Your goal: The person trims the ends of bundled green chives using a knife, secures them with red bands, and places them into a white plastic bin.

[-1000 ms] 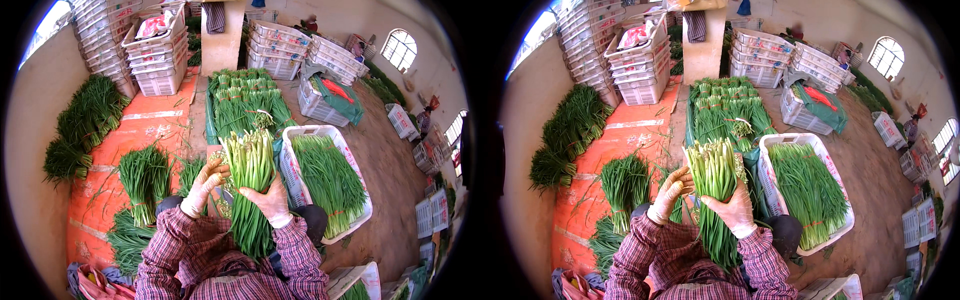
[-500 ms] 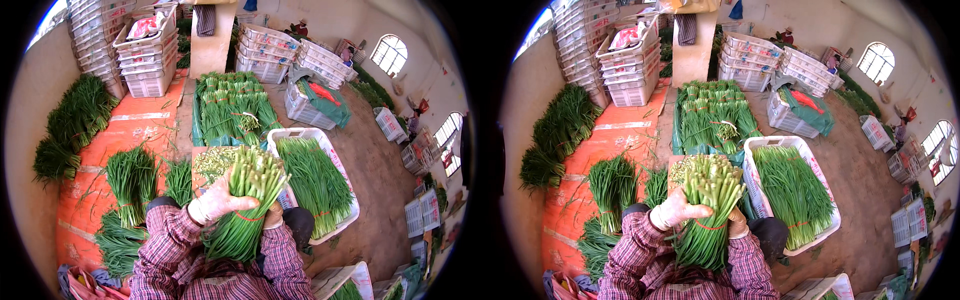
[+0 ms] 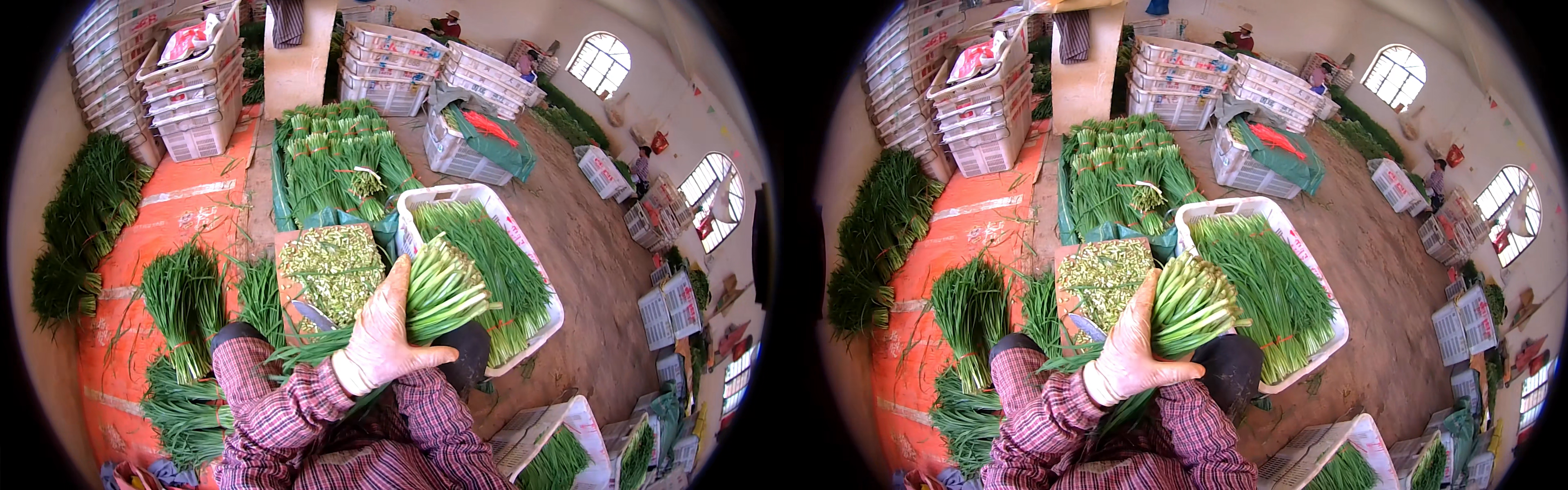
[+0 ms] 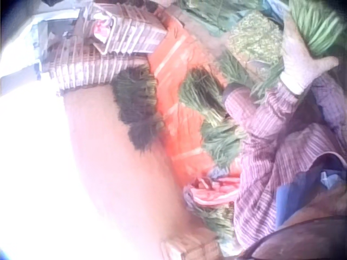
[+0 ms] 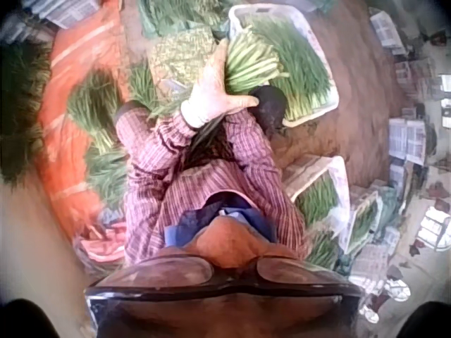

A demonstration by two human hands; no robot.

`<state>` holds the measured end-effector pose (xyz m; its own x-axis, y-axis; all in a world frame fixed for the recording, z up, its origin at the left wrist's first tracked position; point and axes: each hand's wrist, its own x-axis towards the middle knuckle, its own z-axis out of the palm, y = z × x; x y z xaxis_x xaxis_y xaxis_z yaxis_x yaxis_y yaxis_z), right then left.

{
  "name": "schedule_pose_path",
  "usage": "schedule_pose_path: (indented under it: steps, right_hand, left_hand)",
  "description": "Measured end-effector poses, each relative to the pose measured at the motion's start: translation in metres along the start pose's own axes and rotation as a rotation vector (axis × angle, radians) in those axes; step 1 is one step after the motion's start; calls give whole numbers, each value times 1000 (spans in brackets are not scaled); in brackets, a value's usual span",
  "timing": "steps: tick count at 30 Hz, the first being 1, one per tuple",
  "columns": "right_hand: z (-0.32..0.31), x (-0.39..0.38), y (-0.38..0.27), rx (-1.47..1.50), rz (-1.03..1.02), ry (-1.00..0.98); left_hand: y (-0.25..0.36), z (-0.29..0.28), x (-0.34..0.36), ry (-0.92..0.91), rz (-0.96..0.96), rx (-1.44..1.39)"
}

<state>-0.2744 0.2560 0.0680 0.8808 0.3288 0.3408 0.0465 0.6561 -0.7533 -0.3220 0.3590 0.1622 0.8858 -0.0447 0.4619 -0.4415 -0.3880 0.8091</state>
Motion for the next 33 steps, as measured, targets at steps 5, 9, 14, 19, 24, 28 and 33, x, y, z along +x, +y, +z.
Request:
schedule_pose_path:
  steps: [5,9,14,19,24,28,33]
  right_hand:
    - [-7,1,16,-34,-23,-2]
    - [-14,2,19,-138,-21,-38]
    - [2,31,1,-413,212,-249]
    - [-2,45,0,-600,431,-236]
    - [-43,12,73,-1866,707,-583]
    - [-40,-15,105,-1863,809,-498]
    - [-24,-30,126,-1927,739,-479]
  left_hand:
    - [-21,-15,4,-18,-105,-213]
    - [-35,-19,7,23,-144,-313]
    - [-46,-62,20,56,-290,-785]
    - [-31,-150,32,163,-311,-530]
    - [-28,-203,40,183,-231,-293]
    - [-72,-192,33,140,-256,-244]
    - [-124,-166,15,-80,-291,453]
